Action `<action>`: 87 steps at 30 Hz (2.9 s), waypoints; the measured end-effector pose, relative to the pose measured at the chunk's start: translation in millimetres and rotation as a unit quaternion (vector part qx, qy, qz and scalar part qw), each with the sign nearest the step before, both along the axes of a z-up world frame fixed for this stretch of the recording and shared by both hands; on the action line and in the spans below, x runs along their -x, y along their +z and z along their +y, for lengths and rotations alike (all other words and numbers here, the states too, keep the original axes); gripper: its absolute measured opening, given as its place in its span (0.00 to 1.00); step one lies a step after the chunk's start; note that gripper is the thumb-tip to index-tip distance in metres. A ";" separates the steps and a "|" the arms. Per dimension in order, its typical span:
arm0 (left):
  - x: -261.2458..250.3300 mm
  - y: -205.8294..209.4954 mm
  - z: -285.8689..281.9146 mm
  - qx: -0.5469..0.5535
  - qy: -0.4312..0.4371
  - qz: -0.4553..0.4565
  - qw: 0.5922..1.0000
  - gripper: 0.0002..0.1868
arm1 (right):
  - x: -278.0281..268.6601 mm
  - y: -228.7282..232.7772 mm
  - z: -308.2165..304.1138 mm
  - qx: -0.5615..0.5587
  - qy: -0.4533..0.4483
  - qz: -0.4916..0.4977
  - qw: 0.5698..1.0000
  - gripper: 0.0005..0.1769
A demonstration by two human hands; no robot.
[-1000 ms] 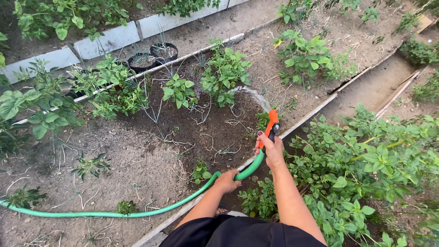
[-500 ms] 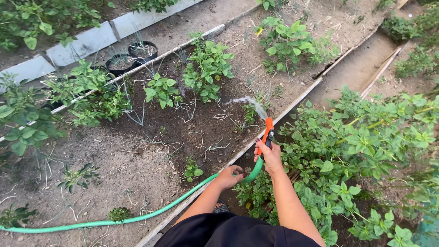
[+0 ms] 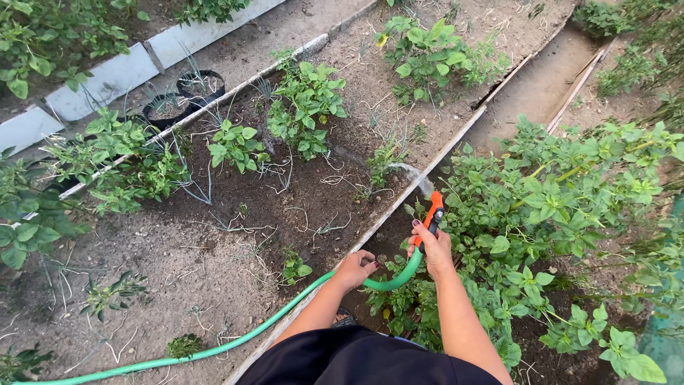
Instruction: The person waters plants in raised garden beds using a green hose with an orange spray nozzle. They move along the beds, directing water at the base of various plants and the soil between them.
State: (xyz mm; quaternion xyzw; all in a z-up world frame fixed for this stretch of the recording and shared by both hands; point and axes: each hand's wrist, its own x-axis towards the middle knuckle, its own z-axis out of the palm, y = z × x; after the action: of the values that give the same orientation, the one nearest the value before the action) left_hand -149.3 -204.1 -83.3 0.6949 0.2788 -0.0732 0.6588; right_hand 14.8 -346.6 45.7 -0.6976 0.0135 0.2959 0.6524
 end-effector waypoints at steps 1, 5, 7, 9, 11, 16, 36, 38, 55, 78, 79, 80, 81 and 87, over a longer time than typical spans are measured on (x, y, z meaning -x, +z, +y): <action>0.0 0.2 0.6 -0.004 -0.003 0.002 1.000 0.22 | -1.1 -1.7 -1.2 0.013 -0.007 0.004 1.000 0.22; -1.4 5.2 3.3 -0.011 -0.011 0.004 1.000 0.22 | -4.7 -3.3 -4.0 0.046 -0.026 0.007 0.999 0.24; -4.1 8.1 2.9 -0.015 -0.016 0.009 1.000 0.22 | -6.3 -2.4 -5.6 0.054 -0.032 0.003 0.998 0.25; -5.3 10.3 1.8 -0.019 -0.025 0.022 0.999 0.22 | -6.2 -1.8 -7.1 0.066 -0.038 -0.001 0.997 0.25; -6.0 13.3 -1.5 -0.032 -0.027 0.019 0.999 0.22 | -5.4 -1.9 -8.4 0.075 -0.034 0.003 0.997 0.25; -5.0 22.1 -3.9 -0.039 -0.040 0.032 0.998 0.22 | -0.6 -7.0 -11.5 0.091 -0.045 0.024 0.995 0.25; -23.0 56.7 -31.5 -0.078 -0.079 0.013 0.994 0.29 | 13.6 -10.7 -15.1 0.047 -0.087 0.064 0.993 0.22; -30.9 65.7 -41.5 -0.085 -0.092 -0.003 0.992 0.31 | 14.4 -11.8 -13.5 0.050 -0.091 0.048 0.993 0.21; -45.9 70.3 -77.9 -0.089 -0.004 -0.079 0.993 0.28 | 29.5 -16.2 -18.1 -0.024 -0.036 0.033 0.999 0.22; 40.7 15.1 0.8 -0.232 -0.151 0.093 0.956 0.19 | 14.0 30.4 22.1 -0.100 0.110 0.038 0.988 0.25; 48.2 8.7 7.0 -0.241 -0.142 0.117 0.953 0.19 | 13.3 32.0 25.5 -0.107 0.128 0.043 0.985 0.25; 56.2 2.6 14.0 -0.248 -0.131 0.142 0.949 0.19 | 12.7 33.5 30.2 -0.114 0.147 0.048 0.981 0.25; 64.9 -3.1 20.6 -0.256 -0.120 0.168 0.944 0.19 | 12.7 35.0 35.5 -0.121 0.166 0.053 0.977 0.25; 127.5 -22.3 62.6 -0.360 -0.038 0.232 0.903 0.12 | 17.4 44.7 75.3 -0.160 0.230 0.050 0.959 0.23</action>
State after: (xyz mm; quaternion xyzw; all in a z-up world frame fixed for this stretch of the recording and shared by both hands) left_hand -276.8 -141.5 -105.6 0.8581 0.4045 -0.1519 0.2776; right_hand -2.6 -271.3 90.4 -0.5526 -0.1621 0.4711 0.6682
